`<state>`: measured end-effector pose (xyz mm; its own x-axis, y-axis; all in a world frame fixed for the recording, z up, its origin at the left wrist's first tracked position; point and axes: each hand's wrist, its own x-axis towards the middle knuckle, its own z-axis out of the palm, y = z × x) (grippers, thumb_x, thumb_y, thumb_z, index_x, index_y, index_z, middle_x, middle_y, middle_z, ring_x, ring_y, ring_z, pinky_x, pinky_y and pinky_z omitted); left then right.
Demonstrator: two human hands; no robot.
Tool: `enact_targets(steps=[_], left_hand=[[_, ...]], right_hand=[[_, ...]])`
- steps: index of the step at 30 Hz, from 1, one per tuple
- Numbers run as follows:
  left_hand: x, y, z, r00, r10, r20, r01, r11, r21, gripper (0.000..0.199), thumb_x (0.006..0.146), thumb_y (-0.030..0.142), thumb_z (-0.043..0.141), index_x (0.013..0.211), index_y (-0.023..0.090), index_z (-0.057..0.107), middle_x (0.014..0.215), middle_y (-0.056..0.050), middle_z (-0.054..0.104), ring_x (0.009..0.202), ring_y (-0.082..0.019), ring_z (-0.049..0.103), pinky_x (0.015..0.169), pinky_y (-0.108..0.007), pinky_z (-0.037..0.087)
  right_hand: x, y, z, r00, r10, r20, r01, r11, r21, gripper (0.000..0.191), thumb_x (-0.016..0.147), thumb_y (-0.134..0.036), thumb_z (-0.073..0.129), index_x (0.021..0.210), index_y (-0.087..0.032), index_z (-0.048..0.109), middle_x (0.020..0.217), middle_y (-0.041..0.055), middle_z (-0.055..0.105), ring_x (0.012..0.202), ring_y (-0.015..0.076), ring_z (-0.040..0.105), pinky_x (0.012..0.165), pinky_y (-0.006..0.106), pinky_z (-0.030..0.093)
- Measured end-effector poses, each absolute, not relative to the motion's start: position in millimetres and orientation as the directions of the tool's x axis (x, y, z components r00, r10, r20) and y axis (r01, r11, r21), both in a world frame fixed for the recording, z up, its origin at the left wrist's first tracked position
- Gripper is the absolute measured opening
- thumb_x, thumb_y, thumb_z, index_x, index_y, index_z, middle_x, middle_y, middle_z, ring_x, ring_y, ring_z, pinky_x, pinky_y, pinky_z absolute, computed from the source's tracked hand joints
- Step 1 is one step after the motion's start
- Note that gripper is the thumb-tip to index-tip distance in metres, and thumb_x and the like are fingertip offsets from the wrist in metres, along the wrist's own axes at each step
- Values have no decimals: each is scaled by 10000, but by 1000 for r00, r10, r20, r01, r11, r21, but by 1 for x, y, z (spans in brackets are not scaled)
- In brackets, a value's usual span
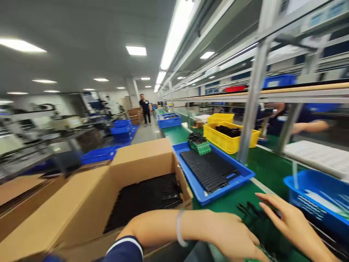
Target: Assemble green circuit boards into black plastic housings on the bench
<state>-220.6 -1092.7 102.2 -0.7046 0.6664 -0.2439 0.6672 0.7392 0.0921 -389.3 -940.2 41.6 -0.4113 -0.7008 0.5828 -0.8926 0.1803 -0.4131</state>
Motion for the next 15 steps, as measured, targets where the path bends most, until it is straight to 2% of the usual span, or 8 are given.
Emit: enact_targets(steps=[1, 3, 5, 6, 8, 11, 15], left_hand=[[-197, -1119, 122, -776, 580, -247, 570, 813, 119, 450, 842, 356, 540, 1281, 258, 524, 1193, -94, 630, 1047, -239, 626, 765, -364, 531], [-151, -1180, 157, -943, 262, -206, 242, 963, 115, 457, 874, 343, 521, 1322, 258, 486, 1222, -77, 621, 1109, -244, 592, 888, -351, 489], [-112, -1244, 175, -950, -182, -255, -207, 976, 74, 472, 876, 344, 548, 1339, 319, 461, 1291, -26, 586, 1209, -241, 522, 1022, -353, 397], [-96, -1276, 175, -913, -301, -276, -321, 946, 30, 505, 857, 325, 583, 1346, 283, 461, 1293, -60, 583, 1220, -280, 508, 1041, -405, 377], [-73, -1331, 159, -832, -435, -343, -450, 892, -38, 496, 804, 263, 661, 1282, 231, 535, 1230, -108, 619, 1172, -322, 538, 1014, -467, 399], [-59, -1393, 112, -715, -518, -470, -536, 837, -106, 387, 812, 286, 692, 1172, 184, 596, 1154, -111, 638, 1067, -274, 598, 939, -472, 470], [-65, -1444, 46, -651, -537, -537, -564, 815, -131, 313, 892, 322, 605, 1164, 168, 575, 1181, -87, 597, 1028, -229, 603, 878, -447, 511]], right_hand=[[-385, -963, 53, -350, -734, 582, -906, 109, -409, 347, 879, -488, 491, 1059, -236, 646, 1031, 94, 711, 898, 276, 687, 771, 417, 567], [-364, -1014, 78, -212, -804, 555, -919, -29, -393, 342, 905, -459, 464, 1100, -236, 635, 1055, 90, 701, 931, 259, 676, 795, 389, 556], [-334, -1068, 103, -45, -880, 472, -932, -133, -337, 331, 931, -378, 431, 1161, -223, 612, 1086, 91, 680, 963, 239, 657, 819, 364, 540], [-318, -1096, 112, 42, -912, 407, -947, -166, -276, 325, 929, -321, 432, 1182, -207, 602, 1101, 97, 671, 990, 239, 644, 850, 370, 525], [-286, -1152, 123, 134, -968, 211, -980, -162, -119, 290, 908, -214, 466, 1154, -186, 617, 1093, 105, 665, 1009, 248, 632, 876, 389, 503], [-250, -1237, 115, 153, -986, 70, -985, -157, -65, 146, 887, -185, 560, 978, -139, 665, 988, 110, 677, 948, 233, 641, 844, 384, 510], [-223, -1332, 77, 114, -992, -61, -993, -111, -45, 288, 913, -335, 586, 1134, -150, 584, 1126, 77, 616, 946, 198, 624, 808, 399, 535]])
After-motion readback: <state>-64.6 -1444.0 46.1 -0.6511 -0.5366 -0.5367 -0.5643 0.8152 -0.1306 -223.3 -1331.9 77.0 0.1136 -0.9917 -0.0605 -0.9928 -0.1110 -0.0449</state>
